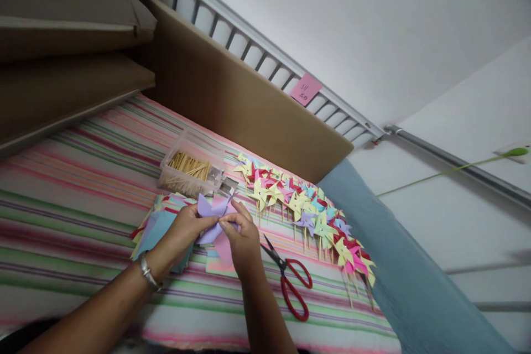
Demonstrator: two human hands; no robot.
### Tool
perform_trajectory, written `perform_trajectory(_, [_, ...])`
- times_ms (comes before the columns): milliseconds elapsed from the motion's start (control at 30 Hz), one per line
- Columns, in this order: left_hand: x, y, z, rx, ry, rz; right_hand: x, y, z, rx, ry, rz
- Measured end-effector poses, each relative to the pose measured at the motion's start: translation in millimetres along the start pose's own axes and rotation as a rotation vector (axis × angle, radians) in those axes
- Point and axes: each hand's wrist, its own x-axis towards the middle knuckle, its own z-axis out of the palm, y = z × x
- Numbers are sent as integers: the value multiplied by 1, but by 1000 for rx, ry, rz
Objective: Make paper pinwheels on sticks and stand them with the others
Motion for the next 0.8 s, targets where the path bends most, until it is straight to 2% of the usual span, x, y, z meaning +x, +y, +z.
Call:
perform_trajectory(167, [-1, 0, 0, -20, 15, -20, 0, -5, 0, 13, 1, 59])
perform_trajectory(467, [1, -2, -2, -15, -3, -8, -2, -5, -4, 3, -22, -13])
perform_trajectory(800, [-1, -1, -2, 11, 6, -5, 0, -6, -3, 19, -21, -12])
